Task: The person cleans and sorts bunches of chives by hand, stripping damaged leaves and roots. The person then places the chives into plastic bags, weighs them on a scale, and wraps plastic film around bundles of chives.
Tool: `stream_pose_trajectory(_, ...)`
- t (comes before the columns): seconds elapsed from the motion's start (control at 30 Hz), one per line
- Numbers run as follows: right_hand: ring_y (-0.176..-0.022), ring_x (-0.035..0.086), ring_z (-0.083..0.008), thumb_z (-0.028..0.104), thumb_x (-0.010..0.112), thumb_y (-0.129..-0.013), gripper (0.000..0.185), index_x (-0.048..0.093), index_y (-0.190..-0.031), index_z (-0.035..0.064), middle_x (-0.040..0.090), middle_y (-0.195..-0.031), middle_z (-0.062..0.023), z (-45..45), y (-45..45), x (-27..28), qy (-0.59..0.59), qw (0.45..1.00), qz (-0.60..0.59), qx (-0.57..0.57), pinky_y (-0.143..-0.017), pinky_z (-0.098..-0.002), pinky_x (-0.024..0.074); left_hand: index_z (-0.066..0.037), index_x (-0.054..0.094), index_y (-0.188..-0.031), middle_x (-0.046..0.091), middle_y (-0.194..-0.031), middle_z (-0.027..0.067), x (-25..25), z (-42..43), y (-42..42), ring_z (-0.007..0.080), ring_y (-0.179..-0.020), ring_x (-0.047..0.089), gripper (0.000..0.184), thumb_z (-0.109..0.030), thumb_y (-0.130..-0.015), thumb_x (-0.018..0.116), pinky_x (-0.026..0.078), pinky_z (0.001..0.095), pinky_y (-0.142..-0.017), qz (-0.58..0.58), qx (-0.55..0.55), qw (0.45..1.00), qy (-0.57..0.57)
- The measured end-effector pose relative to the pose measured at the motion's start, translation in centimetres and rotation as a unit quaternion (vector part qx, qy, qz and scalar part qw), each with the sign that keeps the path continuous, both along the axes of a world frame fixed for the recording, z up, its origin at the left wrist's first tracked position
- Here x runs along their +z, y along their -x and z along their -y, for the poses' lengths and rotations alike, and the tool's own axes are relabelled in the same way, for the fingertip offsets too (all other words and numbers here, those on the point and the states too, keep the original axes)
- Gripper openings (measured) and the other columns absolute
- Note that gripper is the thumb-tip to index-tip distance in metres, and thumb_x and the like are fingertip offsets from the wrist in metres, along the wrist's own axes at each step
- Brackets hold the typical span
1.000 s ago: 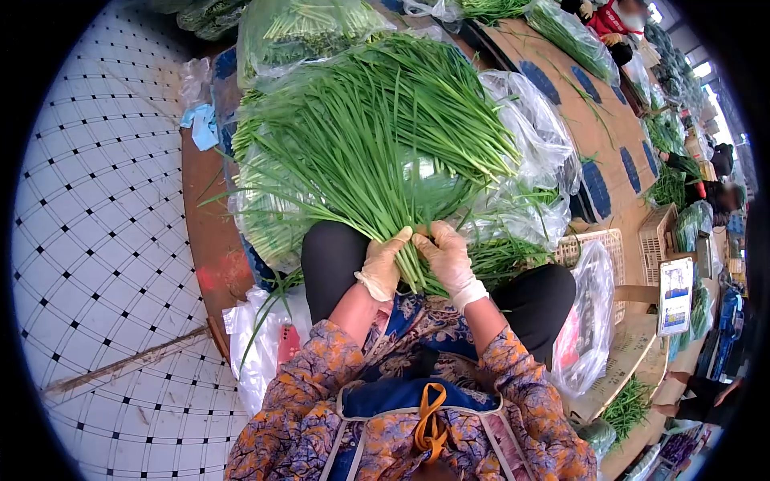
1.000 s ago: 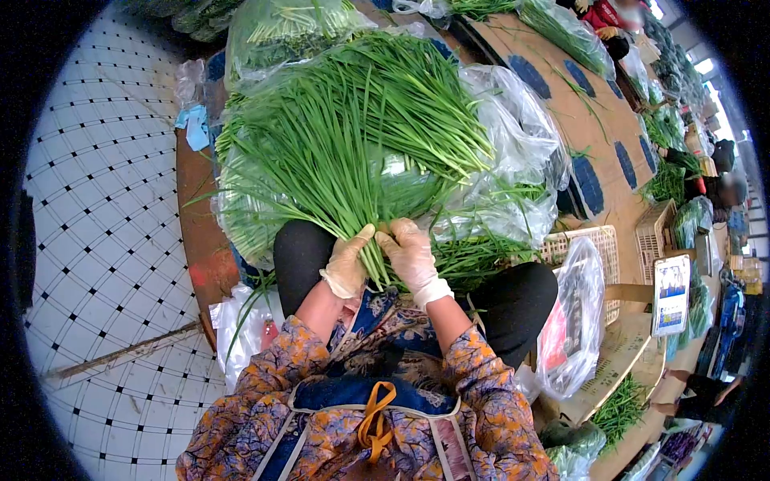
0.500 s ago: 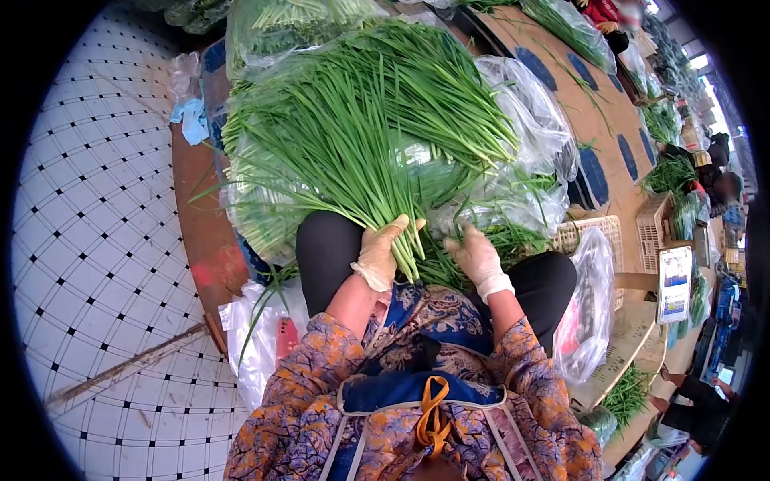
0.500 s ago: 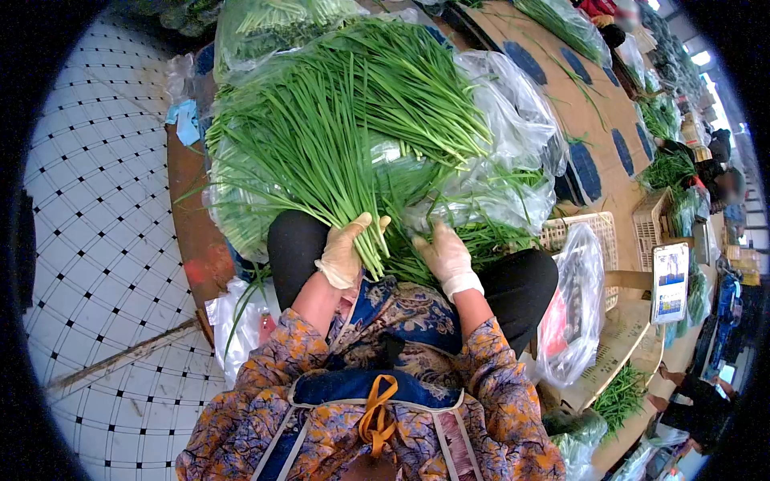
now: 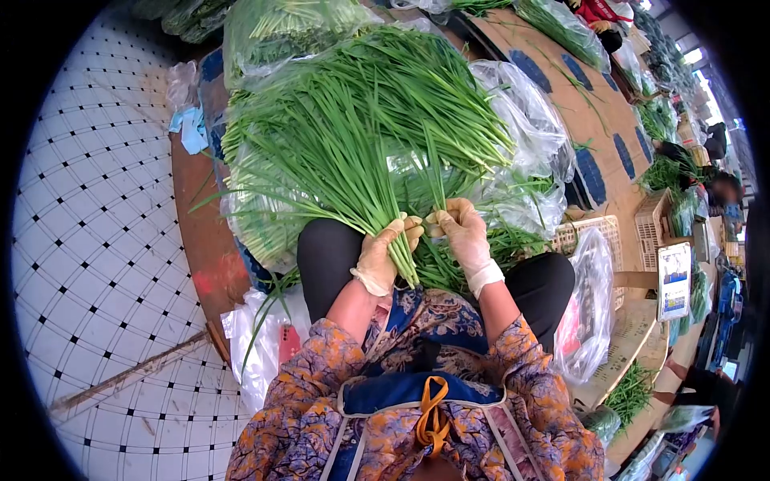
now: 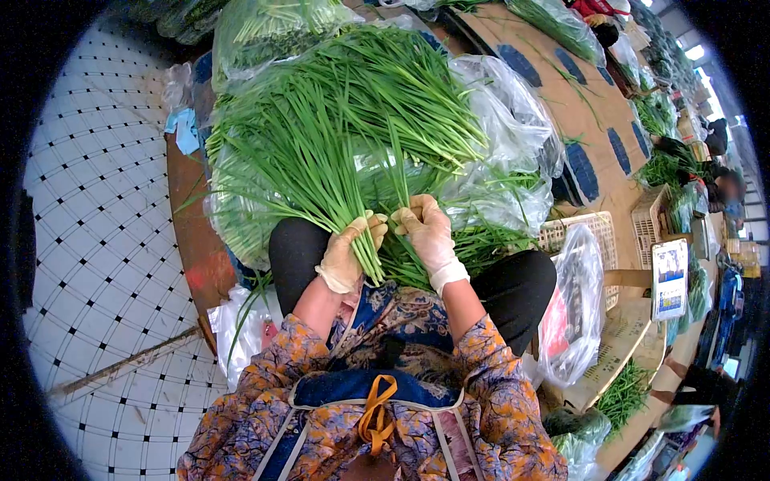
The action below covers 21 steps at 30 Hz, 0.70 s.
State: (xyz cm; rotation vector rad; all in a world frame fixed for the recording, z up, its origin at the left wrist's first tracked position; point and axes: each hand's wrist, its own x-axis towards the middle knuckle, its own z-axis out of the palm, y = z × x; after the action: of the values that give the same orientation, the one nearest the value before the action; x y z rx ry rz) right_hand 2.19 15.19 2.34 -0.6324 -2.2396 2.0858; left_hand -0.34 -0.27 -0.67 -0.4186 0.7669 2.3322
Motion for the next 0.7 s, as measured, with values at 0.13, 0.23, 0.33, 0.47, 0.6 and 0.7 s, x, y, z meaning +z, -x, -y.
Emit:
stream_pose_trajectory(0.13, -0.064, 0.055, -0.0094, 0.008, 0.052, -0.087, 0.011, 0.050, -0.096, 0.0010, 0.062, -0.083, -0.0069, -0.2, -0.3, -0.4, 0.073, 0.996, -0.040, -0.032, -0.059, -0.0216, 0.0457, 0.004, 0.047, -0.110, 0.057, -0.105, 0.0190, -0.7, 0.2, 0.1, 0.0201, -0.082, 0.061, 0.031, -0.011, -0.085, 0.055, 0.053, 0.0280, -0.069, 0.001, 0.003, 1.000, -0.031)
stream_pose_trajectory(0.23, -0.063, 0.055, -0.0098, 0.014, 0.050, -0.089, 0.016, 0.051, -0.100, 0.0015, 0.063, -0.085, -0.0075, -1.1, -0.3, -0.6, 0.138, 0.987, -0.020, -0.075, -0.059, -0.0217, 0.0454, 0.004, 0.047, -0.112, 0.057, -0.107, 0.0200, -0.6, 0.3, 0.0, 0.0199, -0.084, 0.061, 0.032, -0.011, -0.085, 0.055, 0.052, 0.0278, -0.070, -0.005, -0.004, 0.999, -0.040)
stream_pose_trajectory(0.33, -0.061, 0.055, -0.0095, 0.020, 0.047, -0.091, 0.024, 0.052, -0.106, 0.0014, 0.064, -0.085, -0.0068, -1.6, -0.3, -0.1, 0.263, 0.962, 0.041, -0.061, -0.058, -0.0211, 0.0450, 0.004, 0.047, -0.108, 0.059, -0.101, 0.0214, -0.4, 0.1, 0.0, 0.0222, -0.083, 0.062, 0.033, -0.011, -0.081, 0.060, 0.053, 0.0277, -0.067, 0.001, 0.008, 0.999, -0.051)
stream_pose_trajectory(0.47, -0.063, 0.056, -0.0093, 0.023, 0.045, -0.092, 0.028, 0.052, -0.109, 0.0020, 0.064, -0.086, -0.0057, -1.2, -0.4, 0.8, 0.229, 0.972, 0.049, -0.036, -0.057, -0.0187, 0.0445, 0.005, 0.047, -0.109, 0.058, -0.101, 0.0222, -0.4, 0.1, 0.0, 0.0209, -0.079, 0.061, 0.033, -0.010, -0.081, 0.059, 0.052, 0.0272, -0.066, 0.002, 0.010, 1.000, -0.028)
stream_pose_trajectory(0.6, -0.064, 0.055, -0.0079, 0.022, 0.048, -0.091, 0.028, 0.052, -0.110, 0.0012, 0.063, -0.086, -0.0043, 0.2, -0.1, 1.1, 0.180, 0.983, 0.025, -0.002, -0.060, -0.0195, 0.0455, 0.004, 0.048, -0.109, 0.060, -0.098, 0.0195, -0.7, 0.1, -0.2, 0.0189, -0.075, 0.060, 0.033, -0.010, -0.081, 0.060, 0.051, 0.0270, -0.064, -0.015, 0.015, 0.999, -0.029)
stream_pose_trajectory(0.7, -0.069, 0.054, -0.0079, 0.016, 0.052, -0.089, 0.028, 0.051, -0.111, -0.0014, 0.061, -0.088, -0.0043, 0.7, -0.3, 0.6, 0.172, 0.984, 0.038, 0.038, -0.063, -0.0198, 0.0450, 0.003, 0.048, -0.108, 0.061, -0.094, 0.0159, -0.7, 0.0, -0.1, 0.0176, -0.073, 0.059, 0.033, -0.010, -0.081, 0.060, 0.050, 0.0273, -0.064, -0.017, 0.017, 0.999, -0.024)
